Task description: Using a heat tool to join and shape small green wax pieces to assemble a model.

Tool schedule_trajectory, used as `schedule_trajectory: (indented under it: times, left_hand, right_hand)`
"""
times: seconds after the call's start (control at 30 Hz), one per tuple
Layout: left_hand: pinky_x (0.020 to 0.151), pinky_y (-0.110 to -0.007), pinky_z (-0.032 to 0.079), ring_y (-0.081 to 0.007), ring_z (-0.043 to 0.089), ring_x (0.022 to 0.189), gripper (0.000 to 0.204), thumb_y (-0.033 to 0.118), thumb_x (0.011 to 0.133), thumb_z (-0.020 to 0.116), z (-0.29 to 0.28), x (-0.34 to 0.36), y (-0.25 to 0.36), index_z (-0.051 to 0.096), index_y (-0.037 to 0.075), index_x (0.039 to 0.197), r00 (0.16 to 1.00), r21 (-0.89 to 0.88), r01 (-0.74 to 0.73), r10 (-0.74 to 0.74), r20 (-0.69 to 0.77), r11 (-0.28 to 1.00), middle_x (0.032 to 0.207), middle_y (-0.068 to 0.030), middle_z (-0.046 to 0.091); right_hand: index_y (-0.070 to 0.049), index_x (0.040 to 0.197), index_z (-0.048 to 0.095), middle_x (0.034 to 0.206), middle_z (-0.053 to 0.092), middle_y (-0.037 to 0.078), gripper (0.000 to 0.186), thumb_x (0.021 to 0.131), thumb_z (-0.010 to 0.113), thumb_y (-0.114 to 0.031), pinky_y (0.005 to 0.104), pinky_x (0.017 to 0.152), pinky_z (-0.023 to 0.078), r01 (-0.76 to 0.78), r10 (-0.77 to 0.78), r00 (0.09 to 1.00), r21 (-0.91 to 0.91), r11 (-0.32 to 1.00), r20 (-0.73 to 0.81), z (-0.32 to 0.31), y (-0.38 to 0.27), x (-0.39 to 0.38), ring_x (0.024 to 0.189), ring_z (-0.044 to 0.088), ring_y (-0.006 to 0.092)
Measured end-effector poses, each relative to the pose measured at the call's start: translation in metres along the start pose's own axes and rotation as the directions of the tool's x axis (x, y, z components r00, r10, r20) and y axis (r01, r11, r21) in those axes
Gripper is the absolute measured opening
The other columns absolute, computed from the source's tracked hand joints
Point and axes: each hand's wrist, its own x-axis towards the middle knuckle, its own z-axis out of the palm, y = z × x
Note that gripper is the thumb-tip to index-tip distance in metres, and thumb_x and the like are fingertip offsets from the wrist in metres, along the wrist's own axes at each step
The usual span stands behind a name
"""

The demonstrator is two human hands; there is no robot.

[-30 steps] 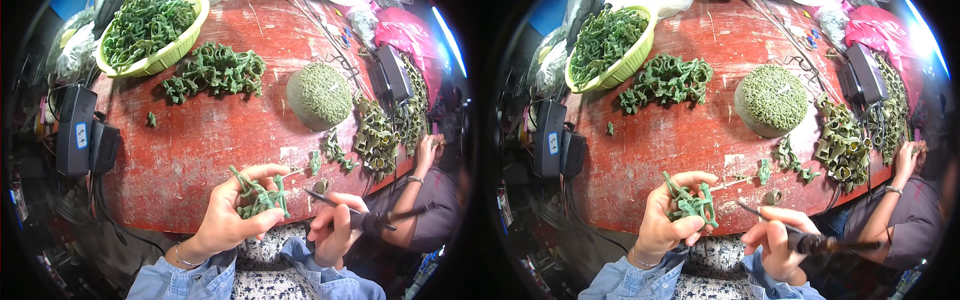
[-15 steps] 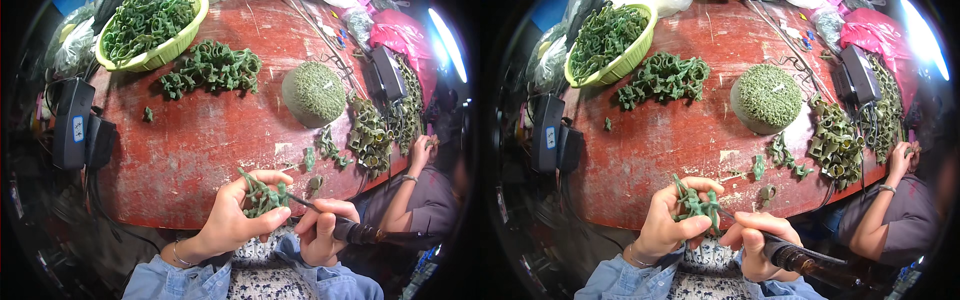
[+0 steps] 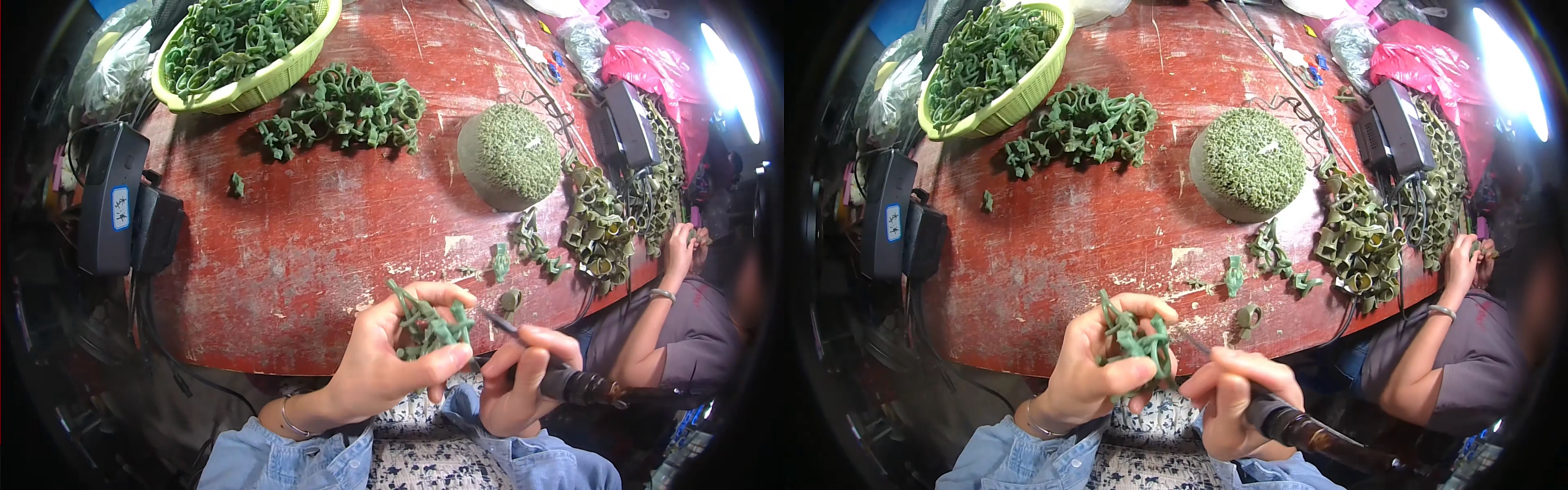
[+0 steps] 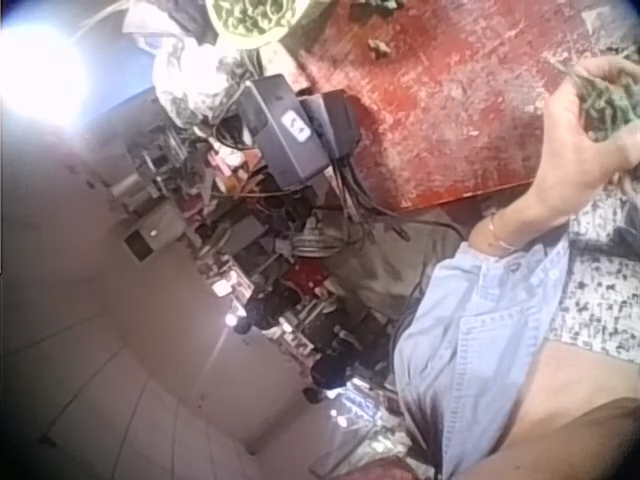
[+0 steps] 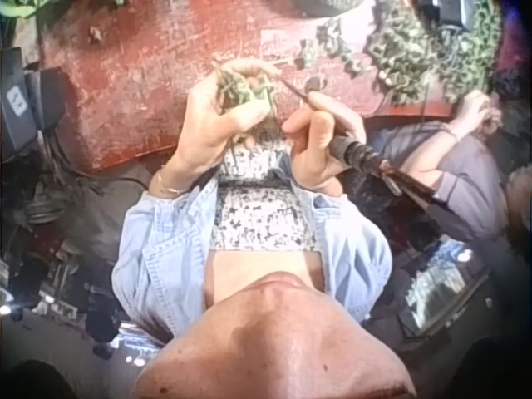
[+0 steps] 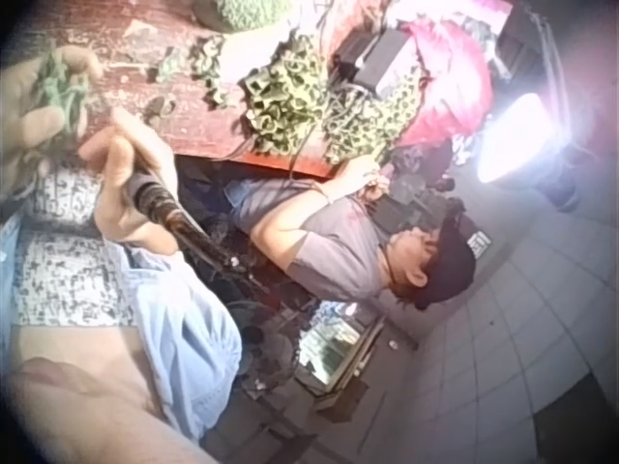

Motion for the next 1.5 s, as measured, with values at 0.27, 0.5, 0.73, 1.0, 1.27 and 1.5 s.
schedule_trajectory:
  times: [0.27,0.5,0.73,1.0,1.27,1.5]
  left_hand:
    - [0.041,-0.019,0.043,-0.0103,0.055,0.055,0.046,0.008,0.075,0.062,0.0,-0.001,0.001,0.042,-0.005,0.114,1.0,0.003,-0.013,0.013,-0.009,1.0,0.079,-0.0134,0.058]
    - [0.041,-0.02,0.043,-0.0109,0.055,0.054,0.047,0.011,0.075,0.062,-0.002,-0.004,0.002,0.041,-0.004,0.116,0.999,-0.043,0.022,-0.02,0.03,0.999,0.079,-0.0133,0.059]
    - [0.04,-0.02,0.043,-0.0117,0.056,0.056,0.049,0.012,0.076,0.061,-0.002,0.0,-0.004,0.04,-0.006,0.116,1.0,-0.062,-0.02,0.021,0.016,0.998,0.079,-0.0144,0.058]
    - [0.042,-0.021,0.045,-0.0131,0.057,0.06,0.051,0.011,0.075,0.061,-0.001,-0.002,0.001,0.04,-0.006,0.118,0.998,-0.054,0.007,-0.004,0.059,0.999,0.081,-0.0143,0.058]
    - [0.048,-0.021,0.05,-0.0137,0.058,0.068,0.052,-0.001,0.07,0.063,-0.007,-0.003,-0.009,0.044,-0.006,0.118,0.969,0.178,-0.247,0.244,0.035,0.953,0.086,-0.0126,0.055]
    - [0.075,-0.023,0.043,-0.0105,0.054,0.088,0.043,-0.002,0.071,0.067,-0.008,-0.002,-0.011,0.055,0.001,0.112,0.906,0.298,-0.419,0.416,0.076,0.858,0.101,-0.007,0.055]
  right_hand:
    - [-0.002,0.101,0.046,0.053,0.057,0.011,0.026,0.091,0.048,-0.026,0.0207,0.035,0.031,0.056,-0.056,0.998,-0.006,0.998,0.031,-0.003,-0.001,-0.003,0.036,0.038,0.0061]
    - [-0.002,0.101,0.048,0.057,0.059,0.011,0.028,0.091,0.048,-0.029,0.0203,0.037,0.032,0.039,-0.048,0.993,-0.089,0.995,-0.105,0.001,-0.001,-0.002,0.038,0.039,0.0057]
    - [-0.001,0.101,0.048,0.056,0.059,0.01,0.026,0.091,0.048,-0.026,0.0199,0.038,0.032,0.065,-0.072,0.996,-0.115,0.991,-0.058,0.004,0.001,-0.008,0.037,0.039,0.0059]
    - [-0.002,0.101,0.046,0.051,0.056,0.008,0.028,0.092,0.047,-0.028,0.0196,0.036,0.029,0.1,-0.101,0.995,-0.072,0.992,-0.01,-0.002,-0.001,-0.007,0.037,0.037,0.0057]
    - [0.0,0.1,0.045,0.051,0.056,0.009,0.029,0.092,0.045,-0.028,0.0203,0.036,0.028,0.002,-0.008,0.995,-0.058,0.998,-0.1,-0.007,0.0,-0.004,0.036,0.036,0.0059]
    - [0.001,0.088,0.042,0.04,0.04,0.003,0.026,0.093,0.045,-0.025,0.0205,0.03,0.023,0.078,-0.08,0.993,-0.025,0.997,-0.091,-0.001,-0.004,-0.002,0.029,0.032,0.0071]
